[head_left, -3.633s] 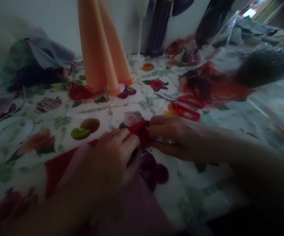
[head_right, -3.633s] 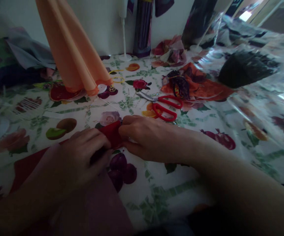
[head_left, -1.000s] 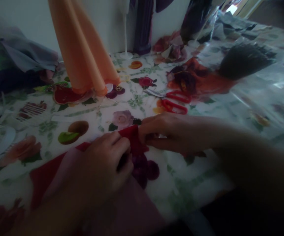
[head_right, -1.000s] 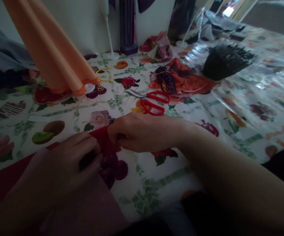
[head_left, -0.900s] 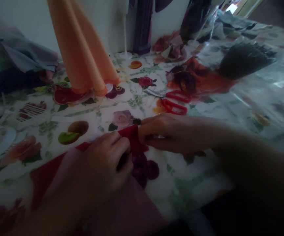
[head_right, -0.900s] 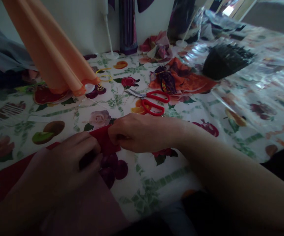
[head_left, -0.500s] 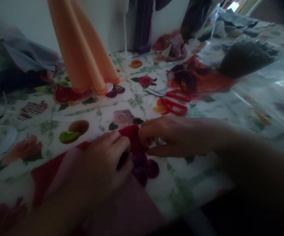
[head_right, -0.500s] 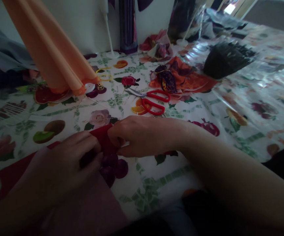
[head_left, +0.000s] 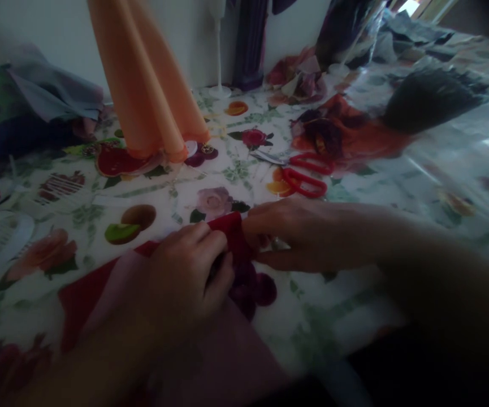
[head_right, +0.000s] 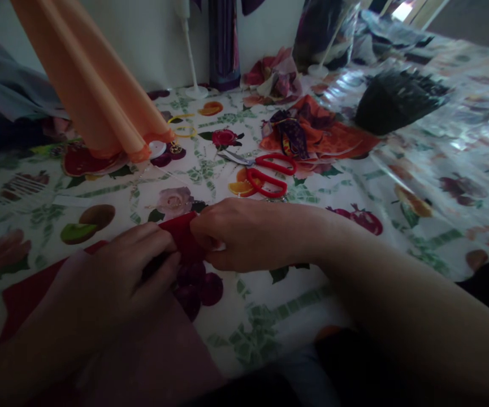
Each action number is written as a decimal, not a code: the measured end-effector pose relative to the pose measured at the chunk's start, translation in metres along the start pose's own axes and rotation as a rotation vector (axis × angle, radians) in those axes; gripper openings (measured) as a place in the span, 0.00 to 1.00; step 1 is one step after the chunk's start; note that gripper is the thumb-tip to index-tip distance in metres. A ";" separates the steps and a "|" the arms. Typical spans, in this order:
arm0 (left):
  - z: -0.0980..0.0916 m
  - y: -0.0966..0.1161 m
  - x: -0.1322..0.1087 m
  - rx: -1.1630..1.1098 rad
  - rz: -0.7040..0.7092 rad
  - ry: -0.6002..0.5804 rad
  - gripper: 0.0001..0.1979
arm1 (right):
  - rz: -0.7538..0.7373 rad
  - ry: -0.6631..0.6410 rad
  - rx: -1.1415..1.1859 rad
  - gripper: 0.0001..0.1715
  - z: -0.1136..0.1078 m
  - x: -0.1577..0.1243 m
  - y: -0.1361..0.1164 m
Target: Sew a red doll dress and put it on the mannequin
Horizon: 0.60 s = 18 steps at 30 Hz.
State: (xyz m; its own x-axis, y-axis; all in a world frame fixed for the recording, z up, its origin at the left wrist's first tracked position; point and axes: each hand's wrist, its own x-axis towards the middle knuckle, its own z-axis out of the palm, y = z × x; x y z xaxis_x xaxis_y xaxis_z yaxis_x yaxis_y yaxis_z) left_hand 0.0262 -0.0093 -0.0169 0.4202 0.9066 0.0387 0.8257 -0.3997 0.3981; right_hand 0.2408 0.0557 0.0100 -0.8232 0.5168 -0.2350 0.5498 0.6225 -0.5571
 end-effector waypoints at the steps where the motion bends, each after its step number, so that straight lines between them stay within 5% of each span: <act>1: 0.001 0.000 0.000 0.002 0.003 0.015 0.10 | 0.007 -0.002 -0.008 0.02 0.000 0.000 0.000; 18: 0.002 0.002 0.012 -0.062 -0.098 -0.039 0.13 | -0.097 -0.003 -0.020 0.07 0.002 0.003 -0.008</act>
State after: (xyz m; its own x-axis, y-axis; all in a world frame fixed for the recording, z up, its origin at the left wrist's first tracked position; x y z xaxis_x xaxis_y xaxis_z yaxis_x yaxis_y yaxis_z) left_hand 0.0331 0.0006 -0.0173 0.3542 0.9344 -0.0381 0.8390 -0.2996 0.4543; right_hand 0.2339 0.0508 0.0123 -0.8730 0.4521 -0.1831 0.4704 0.6809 -0.5614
